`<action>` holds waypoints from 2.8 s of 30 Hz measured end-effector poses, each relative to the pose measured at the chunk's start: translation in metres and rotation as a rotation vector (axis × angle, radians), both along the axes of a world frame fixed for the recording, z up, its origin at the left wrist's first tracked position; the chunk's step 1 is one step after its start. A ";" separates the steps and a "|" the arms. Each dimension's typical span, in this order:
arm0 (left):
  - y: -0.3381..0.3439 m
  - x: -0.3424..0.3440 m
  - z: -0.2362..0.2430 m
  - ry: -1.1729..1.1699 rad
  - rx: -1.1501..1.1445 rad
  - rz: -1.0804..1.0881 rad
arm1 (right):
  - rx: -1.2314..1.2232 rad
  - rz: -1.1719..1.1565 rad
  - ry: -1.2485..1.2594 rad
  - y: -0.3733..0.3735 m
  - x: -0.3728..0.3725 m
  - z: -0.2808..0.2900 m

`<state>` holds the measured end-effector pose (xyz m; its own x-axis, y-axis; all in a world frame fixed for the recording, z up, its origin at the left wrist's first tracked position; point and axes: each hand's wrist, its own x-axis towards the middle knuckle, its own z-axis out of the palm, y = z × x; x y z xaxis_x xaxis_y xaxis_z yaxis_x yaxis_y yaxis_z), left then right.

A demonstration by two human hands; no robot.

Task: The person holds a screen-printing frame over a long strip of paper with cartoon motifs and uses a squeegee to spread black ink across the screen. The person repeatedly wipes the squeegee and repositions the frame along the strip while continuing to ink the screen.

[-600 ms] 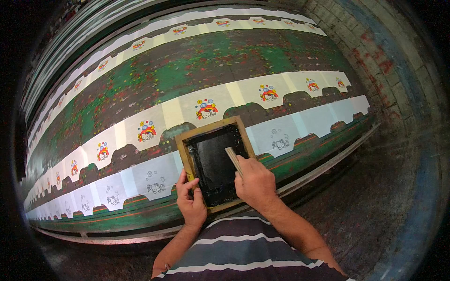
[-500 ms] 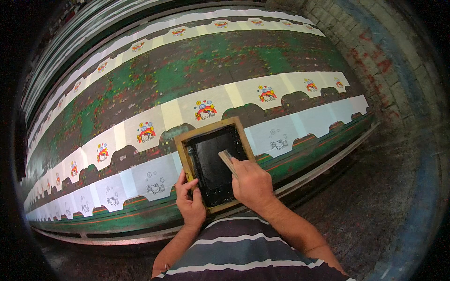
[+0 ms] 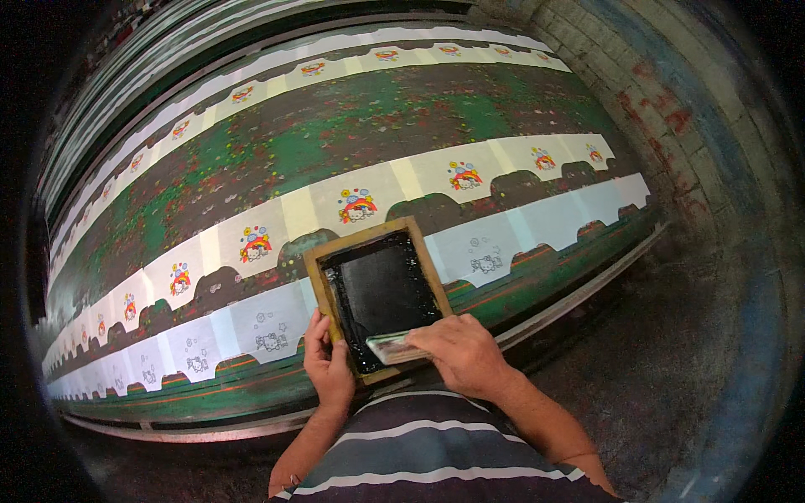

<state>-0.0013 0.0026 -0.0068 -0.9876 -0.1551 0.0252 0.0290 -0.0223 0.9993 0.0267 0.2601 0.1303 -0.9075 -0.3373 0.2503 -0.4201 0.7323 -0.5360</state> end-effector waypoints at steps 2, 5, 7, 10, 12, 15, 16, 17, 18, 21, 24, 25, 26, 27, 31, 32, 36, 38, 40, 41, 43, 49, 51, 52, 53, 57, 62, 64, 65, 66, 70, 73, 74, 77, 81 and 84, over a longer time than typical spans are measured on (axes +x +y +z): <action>0.004 0.001 -0.001 0.001 0.039 0.032 | 0.059 0.038 0.032 0.000 0.002 -0.006; 0.002 -0.003 -0.002 0.040 -0.137 0.020 | 0.124 0.061 0.060 -0.001 0.002 -0.016; -0.001 -0.003 -0.002 0.103 -0.324 -0.012 | 0.141 0.088 0.069 0.001 0.003 -0.021; 0.001 -0.006 -0.002 0.117 -0.279 0.020 | 0.098 0.086 0.089 0.009 0.005 -0.027; 0.008 -0.005 0.001 0.123 -0.234 0.040 | 0.072 0.085 0.080 0.020 0.008 -0.028; 0.029 0.001 0.010 0.213 -0.308 0.064 | 0.043 0.067 0.067 0.039 0.012 -0.029; 0.040 0.002 0.013 0.228 -0.291 0.060 | 0.030 0.052 0.078 0.048 0.013 -0.028; 0.054 0.003 0.015 0.243 -0.282 0.060 | 0.019 0.031 0.085 0.058 0.014 -0.028; 0.069 0.002 0.016 0.257 -0.275 0.063 | 0.014 0.023 0.092 0.070 0.015 -0.028; 0.117 -0.002 0.015 0.307 -0.268 0.032 | 0.008 -0.011 0.091 0.113 0.019 -0.029; 0.165 -0.005 0.011 0.292 -0.235 0.018 | 0.009 -0.040 0.082 0.158 0.023 -0.027; 0.180 -0.007 0.010 0.278 -0.230 0.019 | 0.006 -0.039 0.088 0.172 0.023 -0.027; 0.193 -0.008 0.008 0.276 -0.217 0.021 | 0.005 -0.043 0.092 0.184 0.023 -0.028; 0.203 -0.008 0.006 0.268 -0.203 0.021 | -0.001 -0.052 0.102 0.194 0.023 -0.029; 0.230 -0.009 0.002 0.220 -0.127 0.019 | -0.006 -0.026 0.088 0.223 0.021 -0.033; 0.233 -0.009 0.002 0.204 -0.109 0.020 | -0.016 -0.018 0.095 0.227 0.020 -0.034; 0.238 -0.008 0.003 0.135 -0.072 0.044 | -0.049 0.017 0.110 0.236 0.018 -0.036; 0.239 -0.008 0.003 0.106 -0.012 0.042 | -0.056 0.034 0.111 0.238 0.017 -0.036; 0.240 -0.009 0.003 0.087 0.020 0.040 | -0.049 0.049 0.106 0.240 0.016 -0.035; 0.240 -0.010 0.003 0.079 0.025 0.037 | -0.041 0.054 0.096 0.240 0.016 -0.034; 0.240 -0.011 0.003 0.068 0.019 0.034 | -0.014 0.060 0.080 0.241 0.016 -0.033; 0.241 -0.011 0.000 0.070 -0.042 0.027 | -0.035 0.039 0.079 0.238 0.012 -0.029; 0.240 -0.011 0.000 0.062 -0.062 0.027 | -0.036 0.035 0.068 0.237 0.012 -0.027; 0.240 -0.011 -0.001 0.072 -0.072 0.023 | -0.036 0.028 0.065 0.237 0.011 -0.026; 0.239 -0.011 -0.001 0.082 -0.080 0.018 | -0.030 0.032 0.056 0.236 0.011 -0.025; 0.239 -0.011 -0.002 0.079 -0.059 0.013 | -0.009 0.024 0.032 0.234 0.009 -0.020; 0.238 -0.010 0.000 0.053 -0.055 0.007 | 0.006 0.012 -0.001 0.232 0.009 -0.018; 0.236 -0.010 0.001 0.045 -0.069 -0.001 | 0.006 0.007 -0.012 0.231 0.010 -0.018; 0.236 -0.011 0.001 0.042 -0.078 -0.005 | 0.009 0.007 -0.015 0.230 0.009 -0.018; 0.235 -0.011 0.002 0.039 -0.087 -0.008 | 0.011 0.007 -0.017 0.230 0.009 -0.019; 0.235 -0.011 0.003 0.043 -0.089 -0.011 | 0.017 0.003 -0.012 0.228 0.008 -0.016; 0.234 -0.012 0.002 0.052 -0.097 -0.011 | 0.095 0.010 0.015 0.224 0.005 -0.012; 0.235 -0.012 0.002 0.055 -0.107 -0.008 | 0.152 0.032 0.011 0.222 0.004 -0.011; 0.235 -0.012 0.002 0.064 -0.117 -0.005 | 0.263 0.069 0.003 0.218 0.001 -0.009; 0.235 -0.012 0.002 0.053 -0.114 -0.004 | 0.179 0.029 -0.067 0.228 -0.010 -0.004; 0.235 -0.012 0.002 0.072 -0.144 -0.002 | -0.020 -0.100 -0.119 0.233 -0.016 -0.001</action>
